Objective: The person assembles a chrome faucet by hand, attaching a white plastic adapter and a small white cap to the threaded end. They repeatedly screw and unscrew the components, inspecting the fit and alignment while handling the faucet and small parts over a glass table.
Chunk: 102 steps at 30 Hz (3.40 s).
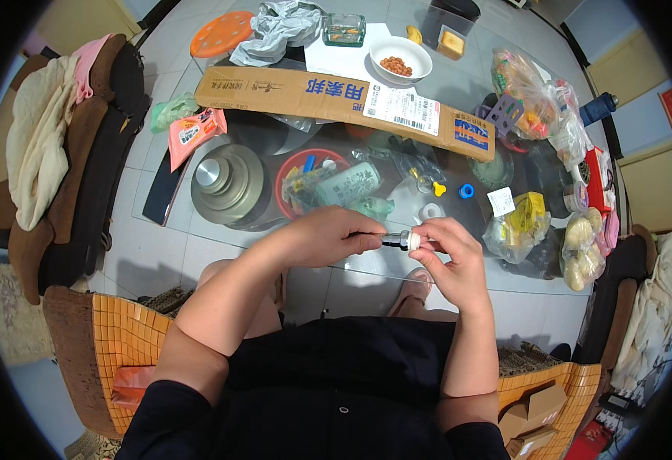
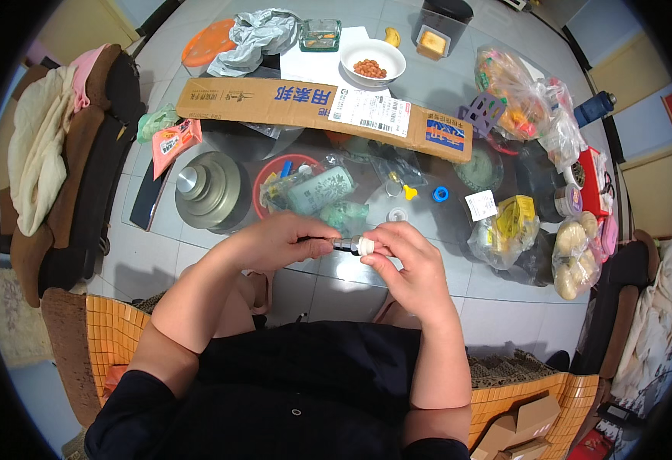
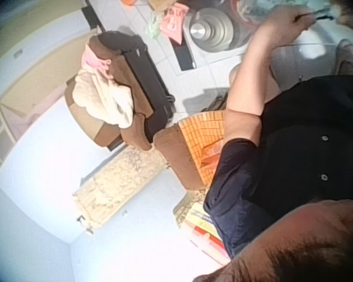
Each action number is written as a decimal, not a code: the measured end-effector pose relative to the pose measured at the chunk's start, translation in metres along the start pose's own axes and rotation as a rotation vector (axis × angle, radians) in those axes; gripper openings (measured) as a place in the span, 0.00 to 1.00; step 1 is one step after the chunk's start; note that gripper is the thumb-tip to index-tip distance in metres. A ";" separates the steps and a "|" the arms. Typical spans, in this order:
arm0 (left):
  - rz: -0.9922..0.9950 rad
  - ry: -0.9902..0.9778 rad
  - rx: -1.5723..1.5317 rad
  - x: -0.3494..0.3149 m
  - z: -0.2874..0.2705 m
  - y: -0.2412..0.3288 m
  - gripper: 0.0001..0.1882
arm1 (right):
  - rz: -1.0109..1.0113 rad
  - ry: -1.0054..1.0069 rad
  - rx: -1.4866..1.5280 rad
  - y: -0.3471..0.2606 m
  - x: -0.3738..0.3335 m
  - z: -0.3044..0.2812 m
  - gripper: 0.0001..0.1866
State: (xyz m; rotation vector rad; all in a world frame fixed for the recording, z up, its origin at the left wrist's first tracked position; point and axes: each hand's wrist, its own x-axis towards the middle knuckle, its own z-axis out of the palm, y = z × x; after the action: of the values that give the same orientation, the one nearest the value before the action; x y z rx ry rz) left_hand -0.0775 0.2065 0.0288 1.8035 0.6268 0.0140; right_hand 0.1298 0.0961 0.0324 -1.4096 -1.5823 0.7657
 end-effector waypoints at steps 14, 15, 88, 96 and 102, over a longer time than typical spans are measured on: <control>0.226 0.296 0.218 -0.002 0.007 -0.001 0.13 | 0.083 0.059 0.025 0.001 0.001 0.004 0.13; 0.246 0.320 0.246 -0.002 0.008 -0.002 0.13 | 0.082 0.067 0.012 0.001 0.001 0.004 0.13; 0.164 0.187 0.114 0.003 0.011 0.012 0.14 | 0.024 0.045 0.054 -0.006 -0.004 -0.004 0.14; 0.059 0.026 -0.080 0.003 0.006 0.007 0.14 | -0.065 0.056 0.080 -0.005 -0.004 -0.002 0.14; 0.135 0.163 0.056 0.004 0.012 0.004 0.15 | -0.049 0.068 -0.060 -0.003 -0.005 -0.002 0.15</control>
State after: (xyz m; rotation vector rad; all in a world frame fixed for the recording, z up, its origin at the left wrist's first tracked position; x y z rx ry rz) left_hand -0.0687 0.1965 0.0273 1.9089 0.6247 0.2392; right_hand 0.1297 0.0905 0.0352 -1.4194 -1.5924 0.6394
